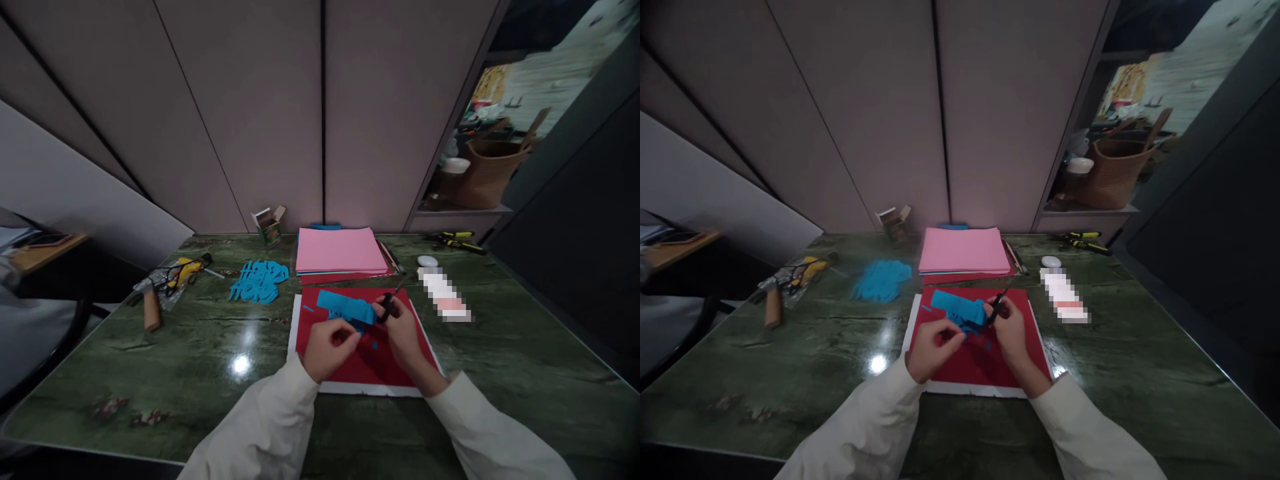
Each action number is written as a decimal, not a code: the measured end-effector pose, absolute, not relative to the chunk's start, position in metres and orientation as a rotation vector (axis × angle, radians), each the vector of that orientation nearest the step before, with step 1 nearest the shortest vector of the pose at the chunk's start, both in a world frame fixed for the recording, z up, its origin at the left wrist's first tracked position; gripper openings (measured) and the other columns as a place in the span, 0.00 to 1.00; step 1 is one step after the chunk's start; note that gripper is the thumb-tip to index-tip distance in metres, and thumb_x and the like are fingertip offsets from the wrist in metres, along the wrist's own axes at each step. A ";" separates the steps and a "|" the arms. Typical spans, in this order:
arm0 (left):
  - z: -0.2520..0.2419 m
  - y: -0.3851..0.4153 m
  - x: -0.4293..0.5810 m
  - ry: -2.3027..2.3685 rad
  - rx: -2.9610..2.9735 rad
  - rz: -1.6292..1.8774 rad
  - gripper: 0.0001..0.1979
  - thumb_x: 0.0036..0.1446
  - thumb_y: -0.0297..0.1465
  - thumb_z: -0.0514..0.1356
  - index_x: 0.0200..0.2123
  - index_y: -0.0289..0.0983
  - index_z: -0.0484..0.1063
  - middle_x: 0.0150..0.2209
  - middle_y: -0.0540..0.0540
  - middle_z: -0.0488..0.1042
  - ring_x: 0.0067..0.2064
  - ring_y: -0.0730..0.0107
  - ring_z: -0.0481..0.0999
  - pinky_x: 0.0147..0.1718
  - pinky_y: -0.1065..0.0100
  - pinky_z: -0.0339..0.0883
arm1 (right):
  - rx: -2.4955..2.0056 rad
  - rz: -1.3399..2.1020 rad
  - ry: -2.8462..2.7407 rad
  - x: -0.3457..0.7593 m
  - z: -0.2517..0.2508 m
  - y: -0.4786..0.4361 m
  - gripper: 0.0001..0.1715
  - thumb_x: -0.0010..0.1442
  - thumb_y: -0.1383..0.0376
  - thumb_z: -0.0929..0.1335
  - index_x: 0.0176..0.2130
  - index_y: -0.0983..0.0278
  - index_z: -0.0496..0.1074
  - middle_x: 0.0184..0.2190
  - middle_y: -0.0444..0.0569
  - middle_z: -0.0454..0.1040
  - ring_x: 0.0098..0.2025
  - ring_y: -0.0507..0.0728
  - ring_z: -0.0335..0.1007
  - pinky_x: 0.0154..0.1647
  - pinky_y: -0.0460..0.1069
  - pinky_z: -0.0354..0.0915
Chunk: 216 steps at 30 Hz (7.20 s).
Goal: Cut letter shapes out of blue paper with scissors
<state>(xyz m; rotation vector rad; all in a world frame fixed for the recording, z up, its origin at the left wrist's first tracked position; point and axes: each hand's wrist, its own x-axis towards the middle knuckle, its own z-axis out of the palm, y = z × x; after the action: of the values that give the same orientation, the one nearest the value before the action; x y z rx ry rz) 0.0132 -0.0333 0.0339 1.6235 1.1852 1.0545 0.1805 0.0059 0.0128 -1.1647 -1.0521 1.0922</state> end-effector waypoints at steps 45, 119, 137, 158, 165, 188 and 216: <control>0.019 -0.004 0.011 0.971 0.711 1.217 0.10 0.39 0.30 0.65 0.27 0.30 0.73 0.26 0.44 0.75 0.28 0.72 0.73 0.30 0.71 0.64 | -1.181 1.646 -1.754 0.174 0.008 -0.025 0.18 0.56 0.52 0.60 0.29 0.64 0.61 0.20 0.40 0.66 0.13 0.45 0.58 0.11 0.40 0.53; 0.021 -0.003 0.001 1.003 0.853 1.125 0.08 0.38 0.30 0.65 0.23 0.31 0.72 0.19 0.48 0.70 0.21 0.77 0.65 0.20 0.74 0.54 | -1.199 1.512 -1.853 0.172 0.011 -0.028 0.19 0.57 0.51 0.59 0.30 0.63 0.63 0.21 0.42 0.63 0.20 0.49 0.56 0.19 0.43 0.54; 0.020 -0.002 0.002 0.974 0.842 1.133 0.08 0.39 0.30 0.64 0.23 0.30 0.71 0.19 0.49 0.69 0.21 0.78 0.66 0.20 0.75 0.54 | -1.171 1.451 -1.882 0.172 0.008 -0.027 0.17 0.58 0.53 0.59 0.29 0.63 0.63 0.21 0.43 0.62 0.23 0.50 0.56 0.23 0.45 0.55; 0.017 -0.002 0.005 1.051 1.100 1.124 0.11 0.42 0.31 0.62 0.30 0.31 0.70 0.25 0.47 0.72 0.25 0.73 0.68 0.24 0.72 0.60 | -0.995 1.676 -1.461 0.187 0.021 -0.013 0.17 0.52 0.53 0.65 0.33 0.65 0.62 0.24 0.42 0.67 0.14 0.44 0.56 0.14 0.42 0.51; 0.009 -0.011 0.015 0.932 1.227 0.978 0.16 0.44 0.32 0.61 0.38 0.31 0.69 0.30 0.44 0.73 0.28 0.71 0.69 0.28 0.70 0.62 | -1.226 1.422 -1.286 0.178 0.007 -0.007 0.18 0.44 0.57 0.70 0.31 0.64 0.63 0.23 0.41 0.64 0.15 0.45 0.53 0.11 0.42 0.52; 0.015 -0.007 0.013 0.899 1.018 1.077 0.21 0.37 0.30 0.66 0.38 0.30 0.70 0.37 0.40 0.74 0.38 0.62 0.72 0.40 0.61 0.63 | -1.255 1.428 -1.351 0.179 0.012 -0.007 0.18 0.40 0.58 0.72 0.29 0.64 0.65 0.21 0.41 0.65 0.21 0.49 0.59 0.21 0.44 0.58; 0.003 -0.017 0.013 1.024 1.124 0.848 0.12 0.38 0.31 0.65 0.30 0.33 0.72 0.25 0.44 0.73 0.28 0.67 0.71 0.31 0.63 0.64 | -1.278 1.282 -1.267 0.182 0.005 -0.004 0.14 0.42 0.60 0.71 0.28 0.65 0.67 0.23 0.43 0.66 0.24 0.52 0.61 0.23 0.45 0.57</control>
<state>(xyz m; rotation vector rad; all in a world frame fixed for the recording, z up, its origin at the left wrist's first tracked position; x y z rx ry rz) 0.0128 -0.0168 0.0026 1.1243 1.0244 0.8480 0.1817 -0.0036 0.0054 -1.2781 -1.2669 1.2824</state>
